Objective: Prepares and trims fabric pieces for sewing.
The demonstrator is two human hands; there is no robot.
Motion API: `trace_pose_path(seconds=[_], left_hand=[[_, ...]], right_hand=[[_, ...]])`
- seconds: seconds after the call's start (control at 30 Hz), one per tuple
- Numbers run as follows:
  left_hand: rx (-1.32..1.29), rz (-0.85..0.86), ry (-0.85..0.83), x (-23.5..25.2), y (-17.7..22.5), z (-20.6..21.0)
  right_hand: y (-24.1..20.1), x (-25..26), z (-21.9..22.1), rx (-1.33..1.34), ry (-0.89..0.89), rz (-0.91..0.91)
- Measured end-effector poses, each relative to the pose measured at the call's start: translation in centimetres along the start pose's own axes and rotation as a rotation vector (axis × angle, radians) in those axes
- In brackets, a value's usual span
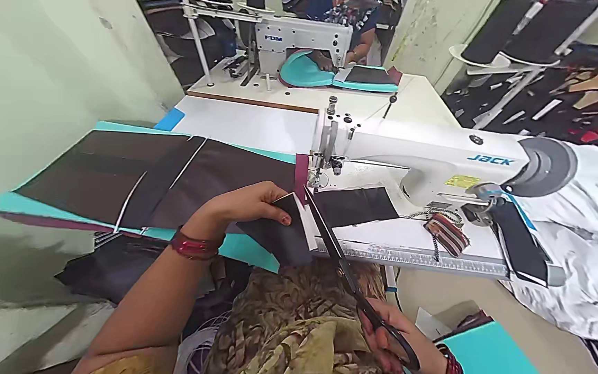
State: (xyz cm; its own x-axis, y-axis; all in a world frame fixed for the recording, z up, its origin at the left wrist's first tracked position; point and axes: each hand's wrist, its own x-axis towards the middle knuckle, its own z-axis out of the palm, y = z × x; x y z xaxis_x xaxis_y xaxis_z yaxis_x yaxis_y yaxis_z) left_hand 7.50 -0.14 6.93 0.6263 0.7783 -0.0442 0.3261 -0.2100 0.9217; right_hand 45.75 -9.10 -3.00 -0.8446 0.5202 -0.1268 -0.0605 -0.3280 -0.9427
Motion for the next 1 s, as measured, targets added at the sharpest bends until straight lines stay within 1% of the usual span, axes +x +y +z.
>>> trace_pose_path(seconds=[0.1,0.17,0.2,0.23,0.3,0.37,0.43,0.5,0.6,0.67,0.73,0.83,0.9,1.0], left_hand=[[0.045,0.162,-0.084,0.2,2.8,-0.1],[0.135,0.252,-0.100,2.3,4.5,0.6],[0.236,0.266,-0.079,4.1,5.0,1.5],[0.355,0.252,-0.067,6.3,5.1,2.5],[0.514,0.130,-0.117,11.5,4.5,4.6],[0.585,0.009,-0.168,17.0,2.5,6.3],[0.619,-0.061,-0.191,21.5,0.6,7.2],[0.649,-0.087,-0.196,24.6,-0.5,7.8],[0.738,-0.194,-0.162,26.7,-0.7,8.6],[0.726,-0.282,-0.051,26.7,-1.1,9.2],[0.671,-0.405,0.069,26.0,-1.4,9.3],[0.637,-0.566,0.148,25.2,-1.9,9.5],[0.626,-0.630,0.132,25.1,-2.1,9.3],[0.632,-0.646,0.040,25.4,-2.6,8.9]], right_hand=[[-0.8,-3.0,-1.3,-0.107,0.227,0.094],[-1.0,-5.2,-2.0,-0.149,0.375,0.135],[-1.1,-6.1,-2.3,-0.162,0.465,0.165],[-1.1,-6.8,-2.5,-0.176,0.556,0.188],[-0.7,-7.8,-2.7,-0.212,0.738,0.199],[-0.1,-8.4,-2.6,-0.232,0.896,0.184],[0.4,-8.8,-2.6,-0.220,1.006,0.161],[0.7,-9.3,-2.7,-0.198,1.065,0.150],[0.9,-9.6,-3.3,-0.202,1.097,0.146],[0.7,-9.4,-3.9,-0.250,1.100,0.185],[0.4,-8.8,-4.6,-0.311,1.091,0.225],[-0.2,-7.5,-5.9,-0.425,1.066,0.316],[-0.8,-6.2,-7.1,-0.507,1.046,0.389],[-2.4,-3.9,-8.3,-0.689,1.039,0.498]])
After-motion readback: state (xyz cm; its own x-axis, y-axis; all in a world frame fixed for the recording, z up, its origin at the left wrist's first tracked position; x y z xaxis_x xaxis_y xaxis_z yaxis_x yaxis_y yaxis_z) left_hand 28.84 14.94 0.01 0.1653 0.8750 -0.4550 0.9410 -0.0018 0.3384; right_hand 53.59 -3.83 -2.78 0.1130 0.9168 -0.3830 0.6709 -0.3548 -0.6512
